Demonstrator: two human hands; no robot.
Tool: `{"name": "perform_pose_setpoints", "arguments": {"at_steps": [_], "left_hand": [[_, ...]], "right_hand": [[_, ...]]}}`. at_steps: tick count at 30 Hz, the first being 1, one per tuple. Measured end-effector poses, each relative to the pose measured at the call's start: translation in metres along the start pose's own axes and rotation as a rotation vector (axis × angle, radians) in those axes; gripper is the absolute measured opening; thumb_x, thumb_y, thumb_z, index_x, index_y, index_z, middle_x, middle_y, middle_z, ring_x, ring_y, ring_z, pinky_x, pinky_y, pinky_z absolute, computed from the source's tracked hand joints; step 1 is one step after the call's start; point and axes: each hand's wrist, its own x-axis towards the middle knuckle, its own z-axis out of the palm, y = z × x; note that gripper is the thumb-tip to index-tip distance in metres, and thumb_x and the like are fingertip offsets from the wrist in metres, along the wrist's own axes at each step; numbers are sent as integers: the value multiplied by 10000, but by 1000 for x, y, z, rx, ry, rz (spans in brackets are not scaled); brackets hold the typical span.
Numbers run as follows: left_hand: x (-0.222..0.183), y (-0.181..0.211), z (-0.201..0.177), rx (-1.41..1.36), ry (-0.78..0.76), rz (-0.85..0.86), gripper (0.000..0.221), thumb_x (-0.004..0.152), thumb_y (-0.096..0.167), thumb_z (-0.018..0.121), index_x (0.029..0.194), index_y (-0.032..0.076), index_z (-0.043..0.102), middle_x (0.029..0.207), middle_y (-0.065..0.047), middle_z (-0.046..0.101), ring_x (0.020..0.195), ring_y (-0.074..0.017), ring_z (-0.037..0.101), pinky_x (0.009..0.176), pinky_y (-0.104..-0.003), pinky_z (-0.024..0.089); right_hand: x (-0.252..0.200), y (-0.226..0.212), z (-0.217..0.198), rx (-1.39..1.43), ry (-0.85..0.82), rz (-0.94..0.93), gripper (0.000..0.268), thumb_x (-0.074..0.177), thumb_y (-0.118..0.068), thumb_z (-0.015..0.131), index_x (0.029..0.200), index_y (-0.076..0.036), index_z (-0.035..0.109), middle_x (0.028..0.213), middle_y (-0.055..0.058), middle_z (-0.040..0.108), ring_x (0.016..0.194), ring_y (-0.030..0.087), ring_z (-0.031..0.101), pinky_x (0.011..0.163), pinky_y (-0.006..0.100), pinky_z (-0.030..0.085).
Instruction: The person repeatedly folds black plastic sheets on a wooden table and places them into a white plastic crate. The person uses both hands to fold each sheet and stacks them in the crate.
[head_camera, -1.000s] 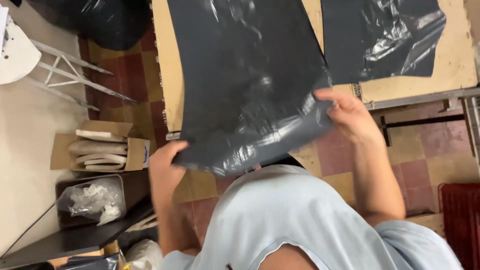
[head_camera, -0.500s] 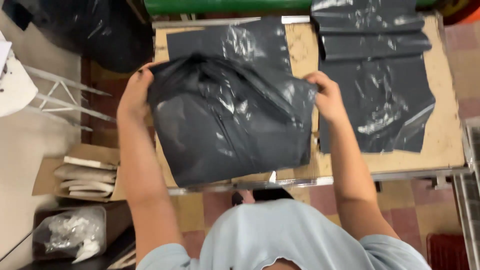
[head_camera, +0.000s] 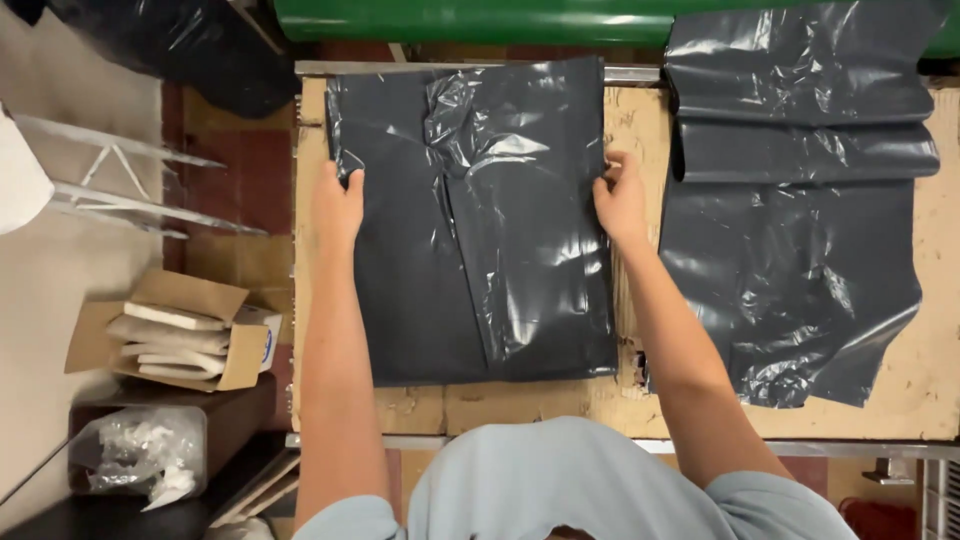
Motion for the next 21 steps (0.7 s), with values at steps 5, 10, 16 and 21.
{"name": "perform_pose_setpoints", "arguments": {"at_steps": [5,10,16,21], "left_hand": [[-37,-53,-21,-84,-157,-216,548,942,634,611,1262,190,597,1242,-87,654,1218,-292,586,1039,-434,444],[-143,-96,-53,-134,-384,-305,549,892,477,747,1140,8,604,1075,-226,648,1121,-380,611,1001,-504,435],[-227,-93,-68,-30,-434,-354,576,851,544,763,1212,114,639,1108,-138,704,1091,-301,662,947,-435,503],[-249,-148,-24,46,-44,-60,320,943,416,693,903,117,588,774,-130,646,826,-351,671,760,-444,528]], "right_hand": [[-82,-1,-27,-259,-76,122,280,888,-245,750,1097,-125,607,950,125,691,904,360,683,770,486,527],[-202,-24,-61,-184,-318,392,158,861,-320,764,937,-195,705,874,44,753,883,295,721,770,423,532],[-266,-38,-50,-439,-381,586,500,767,-542,787,1117,-209,656,979,-4,748,966,261,721,824,428,535],[-281,-8,-46,-394,-146,407,334,833,-403,780,1049,-153,729,922,95,744,954,372,695,803,495,534]]}}
